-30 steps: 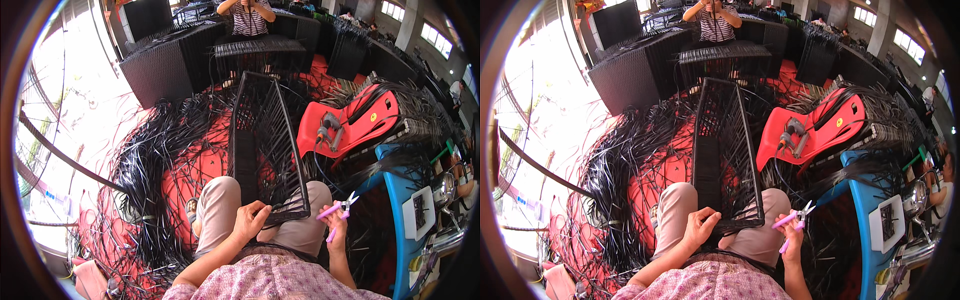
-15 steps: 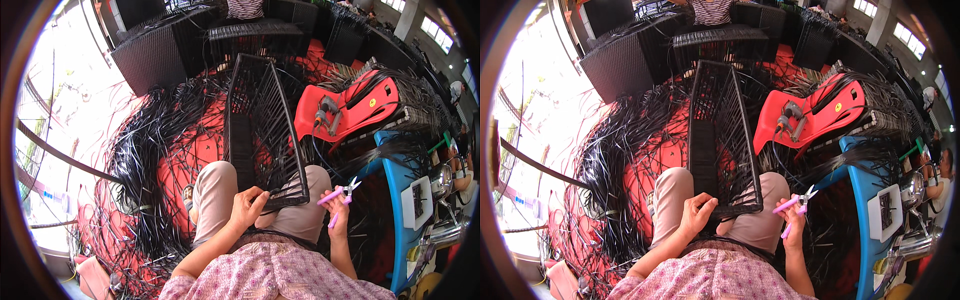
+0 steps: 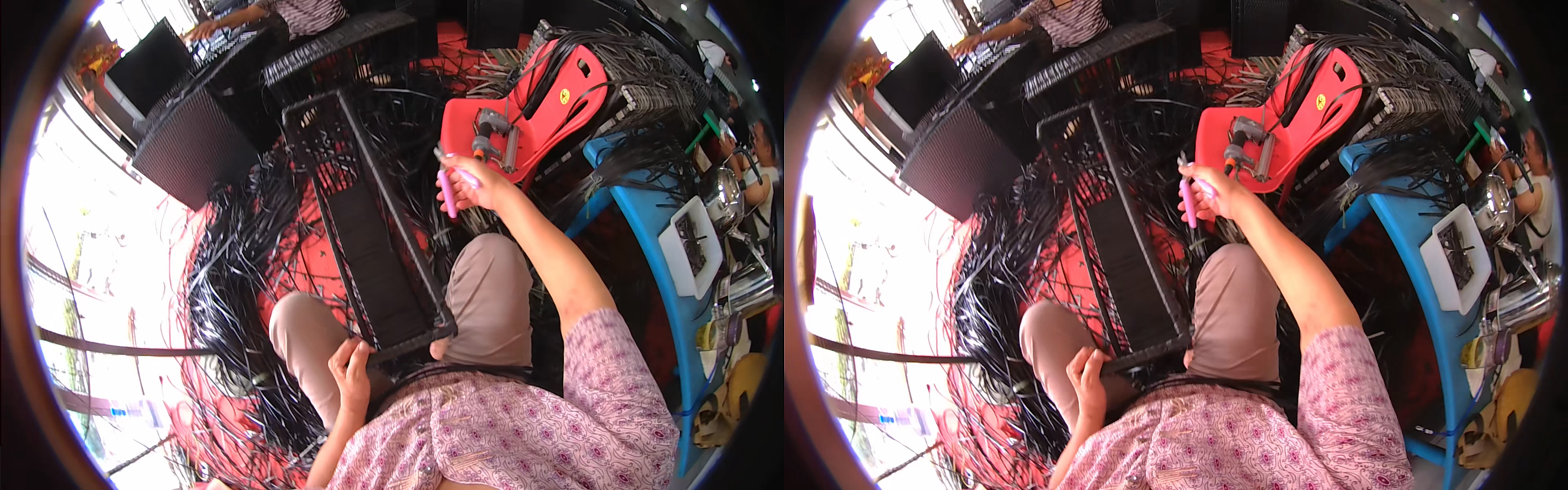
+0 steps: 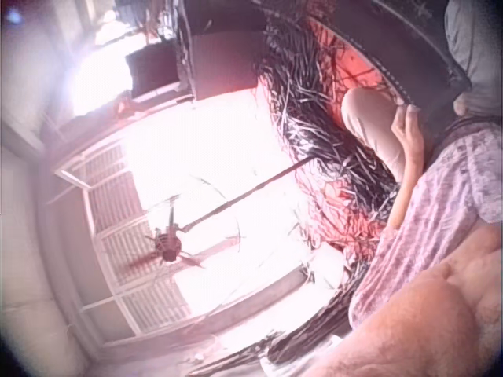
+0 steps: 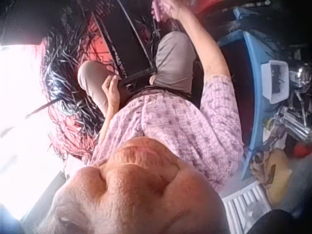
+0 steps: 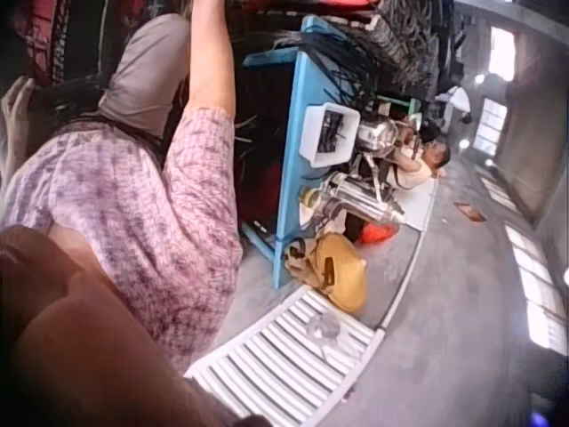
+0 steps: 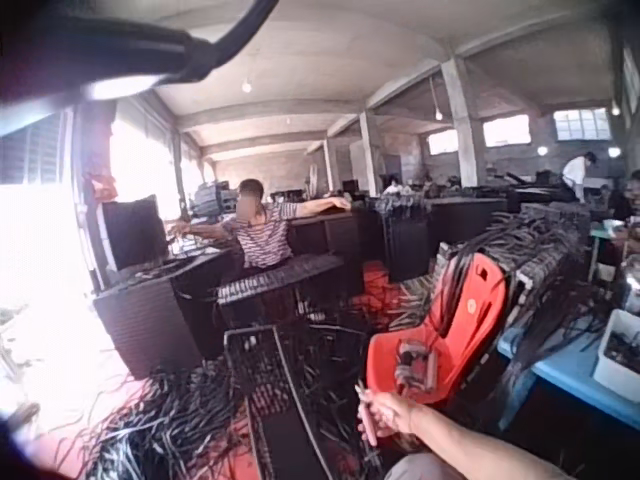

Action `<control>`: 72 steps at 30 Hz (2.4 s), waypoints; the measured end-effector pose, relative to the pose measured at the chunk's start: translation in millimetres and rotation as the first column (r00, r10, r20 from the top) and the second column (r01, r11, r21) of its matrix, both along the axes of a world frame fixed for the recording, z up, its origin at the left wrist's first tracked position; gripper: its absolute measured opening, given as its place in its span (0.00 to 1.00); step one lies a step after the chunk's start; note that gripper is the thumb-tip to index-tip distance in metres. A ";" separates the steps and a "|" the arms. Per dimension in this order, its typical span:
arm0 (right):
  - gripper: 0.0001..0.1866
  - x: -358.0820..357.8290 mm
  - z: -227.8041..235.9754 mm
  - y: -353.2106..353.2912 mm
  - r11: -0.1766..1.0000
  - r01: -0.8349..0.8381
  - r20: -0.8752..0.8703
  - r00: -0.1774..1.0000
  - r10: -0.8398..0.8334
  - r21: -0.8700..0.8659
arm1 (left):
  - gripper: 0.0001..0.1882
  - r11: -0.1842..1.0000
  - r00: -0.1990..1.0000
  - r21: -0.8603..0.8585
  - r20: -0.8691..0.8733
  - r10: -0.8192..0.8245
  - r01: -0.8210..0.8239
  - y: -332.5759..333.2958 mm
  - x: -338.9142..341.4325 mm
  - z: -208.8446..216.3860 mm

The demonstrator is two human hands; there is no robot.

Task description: The person assembles a wicker component by hand and using a pneumatic stapler, securing black synthetic wicker strips to a metal frame. The person weaves the strips through the frame, cuts them with shears, and secures them with a stapler until the frame is partially covered.

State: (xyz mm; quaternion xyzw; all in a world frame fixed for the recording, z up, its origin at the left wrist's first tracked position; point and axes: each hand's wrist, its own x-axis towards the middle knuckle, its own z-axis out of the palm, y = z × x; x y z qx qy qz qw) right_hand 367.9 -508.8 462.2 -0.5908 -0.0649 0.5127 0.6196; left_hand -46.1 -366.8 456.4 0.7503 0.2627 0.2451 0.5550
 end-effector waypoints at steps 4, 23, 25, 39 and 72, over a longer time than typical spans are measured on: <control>0.38 71.4 -69.3 44.7 0.993 -0.115 -0.193 0.975 0.107 -0.030 | 0.14 0.987 0.992 -0.131 0.063 0.105 -0.096 21.7 -2.7 -12.5; 0.32 56.2 -90.3 4.3 0.989 0.094 0.048 0.995 -0.090 -0.110 | 0.19 0.994 0.998 -0.101 0.041 0.048 -0.044 21.9 2.6 -11.7; 0.29 33.6 -85.0 -16.5 0.979 0.175 0.131 0.978 -0.160 -0.109 | 0.19 0.988 0.997 -0.139 0.039 0.071 -0.065 16.9 1.6 -10.9; 0.32 24.2 58.0 -282.4 0.363 0.904 0.972 -0.186 -0.145 0.227 | 0.15 0.979 0.976 -0.043 0.077 0.204 -0.201 10.1 -6.2 -11.5; 0.15 -284.0 22.0 12.6 0.938 -0.312 0.974 0.116 0.197 -0.152 | 0.23 0.236 0.825 -0.874 0.481 0.297 0.425 20.0 17.3 -74.7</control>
